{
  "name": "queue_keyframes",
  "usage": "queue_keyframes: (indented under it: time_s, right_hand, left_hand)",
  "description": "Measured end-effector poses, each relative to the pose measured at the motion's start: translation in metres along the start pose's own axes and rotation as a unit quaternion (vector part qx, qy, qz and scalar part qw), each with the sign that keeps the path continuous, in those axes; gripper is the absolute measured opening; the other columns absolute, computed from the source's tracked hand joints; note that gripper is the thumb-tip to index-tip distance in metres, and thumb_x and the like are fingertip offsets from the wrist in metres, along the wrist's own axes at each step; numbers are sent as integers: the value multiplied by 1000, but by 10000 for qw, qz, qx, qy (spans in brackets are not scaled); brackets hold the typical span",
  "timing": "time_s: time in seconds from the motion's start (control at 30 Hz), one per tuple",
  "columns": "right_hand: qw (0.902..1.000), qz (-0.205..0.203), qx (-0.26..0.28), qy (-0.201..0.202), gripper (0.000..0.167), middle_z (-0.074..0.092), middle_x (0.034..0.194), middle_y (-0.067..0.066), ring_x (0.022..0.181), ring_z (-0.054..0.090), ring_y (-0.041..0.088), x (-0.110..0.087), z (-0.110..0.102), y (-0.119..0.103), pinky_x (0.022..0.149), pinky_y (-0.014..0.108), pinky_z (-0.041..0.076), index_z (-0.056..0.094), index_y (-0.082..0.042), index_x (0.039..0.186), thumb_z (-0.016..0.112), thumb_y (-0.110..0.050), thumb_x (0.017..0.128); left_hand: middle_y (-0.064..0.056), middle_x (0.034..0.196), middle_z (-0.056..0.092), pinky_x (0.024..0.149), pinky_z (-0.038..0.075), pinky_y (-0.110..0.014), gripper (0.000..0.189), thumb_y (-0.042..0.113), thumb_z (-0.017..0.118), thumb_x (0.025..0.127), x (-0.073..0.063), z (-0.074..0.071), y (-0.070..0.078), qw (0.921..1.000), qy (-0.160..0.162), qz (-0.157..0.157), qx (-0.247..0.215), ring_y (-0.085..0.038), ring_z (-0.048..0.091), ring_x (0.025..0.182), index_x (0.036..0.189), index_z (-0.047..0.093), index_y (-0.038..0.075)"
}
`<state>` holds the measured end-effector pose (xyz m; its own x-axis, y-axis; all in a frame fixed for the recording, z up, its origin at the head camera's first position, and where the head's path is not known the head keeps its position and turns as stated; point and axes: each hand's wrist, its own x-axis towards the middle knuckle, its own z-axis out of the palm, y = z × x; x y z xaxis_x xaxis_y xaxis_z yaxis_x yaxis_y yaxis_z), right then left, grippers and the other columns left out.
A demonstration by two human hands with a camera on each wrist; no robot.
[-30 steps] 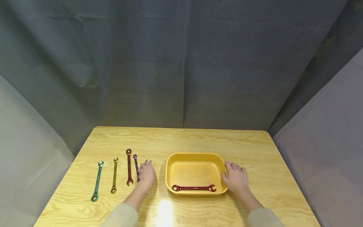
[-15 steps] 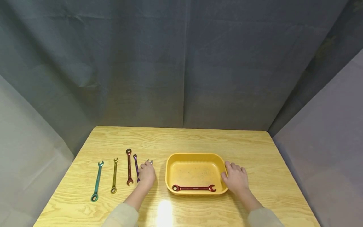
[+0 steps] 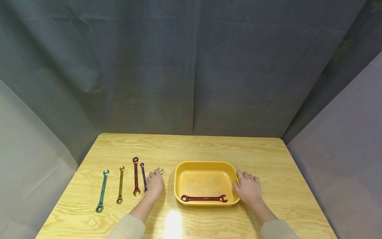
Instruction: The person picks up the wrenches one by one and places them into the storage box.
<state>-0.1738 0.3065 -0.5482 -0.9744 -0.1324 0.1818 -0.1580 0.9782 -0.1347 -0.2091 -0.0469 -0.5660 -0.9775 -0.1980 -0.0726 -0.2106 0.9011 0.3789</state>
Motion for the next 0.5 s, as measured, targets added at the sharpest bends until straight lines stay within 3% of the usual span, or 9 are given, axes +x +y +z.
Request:
queue_keyframes:
  time_s: [0.2, 0.5]
  right_hand:
    - [10000, 9, 13, -5, 30, 58, 92, 9, 85, 57, 32, 0, 0, 0, 77, 55, 40, 49, -8, 106, 56, -27, 84]
    - [10000, 16, -7, 34, 30, 58, 92, 9, 85, 57, 32, 0, 1, 1, 77, 55, 41, 49, -8, 106, 57, -27, 84]
  left_hand:
    - [-24, 87, 47, 48, 49, -36, 34, -8, 63, 79, -1, -2, 3, 9999, 28, 132, 71, -35, 52, 73, 106, 43, -5]
    - [-25, 94, 49, 54, 52, -39, 38, -9, 62, 79, 0, -7, 10, 9995, 41, 323, -39, -36, 53, 78, 112, 43, -5]
